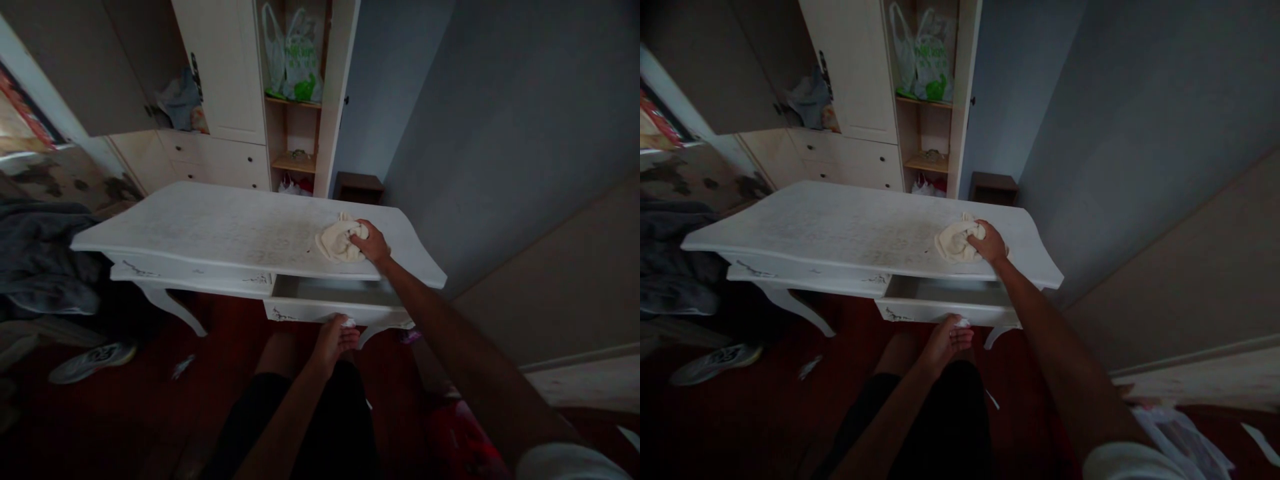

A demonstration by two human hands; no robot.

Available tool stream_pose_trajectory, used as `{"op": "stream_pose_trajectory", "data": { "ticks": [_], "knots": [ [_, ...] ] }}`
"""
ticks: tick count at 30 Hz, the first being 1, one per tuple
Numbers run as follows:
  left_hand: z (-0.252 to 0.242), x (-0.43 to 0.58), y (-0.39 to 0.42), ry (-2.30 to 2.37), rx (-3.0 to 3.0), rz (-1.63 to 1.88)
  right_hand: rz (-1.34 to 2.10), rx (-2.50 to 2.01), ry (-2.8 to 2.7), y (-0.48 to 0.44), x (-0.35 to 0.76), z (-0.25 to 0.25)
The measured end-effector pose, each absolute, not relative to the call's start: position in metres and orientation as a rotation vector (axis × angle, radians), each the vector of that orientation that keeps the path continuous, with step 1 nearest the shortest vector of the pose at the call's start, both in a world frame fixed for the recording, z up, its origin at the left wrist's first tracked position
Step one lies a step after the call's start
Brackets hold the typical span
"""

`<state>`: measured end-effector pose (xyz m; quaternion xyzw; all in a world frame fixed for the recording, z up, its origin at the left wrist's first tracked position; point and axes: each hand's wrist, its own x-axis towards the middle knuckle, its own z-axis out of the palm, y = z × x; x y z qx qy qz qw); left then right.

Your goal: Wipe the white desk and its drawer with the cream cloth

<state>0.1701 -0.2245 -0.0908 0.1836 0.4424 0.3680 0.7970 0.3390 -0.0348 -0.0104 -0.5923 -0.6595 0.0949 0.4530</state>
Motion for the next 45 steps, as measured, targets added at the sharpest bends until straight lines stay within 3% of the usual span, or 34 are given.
{"op": "stream_pose_trajectory", "data": {
  "ticks": [21, 34, 45],
  "knots": [
    [-0.091, 0.149, -0.301, 0.928, 0.266, 0.75, 0.178, -1.513, -1.64, -0.035, 0.339, -0.011],
    [-0.165, 0.165, -0.351, 1.056, 0.25, 0.742, 0.145, -1.529, -1.663, -0.035, 0.338, -0.011],
    [-0.187, 0.159, -0.372, 1.095, 0.301, 0.69, 0.102, -1.566, -1.681, -0.038, 0.337, -0.009]
  ]
}}
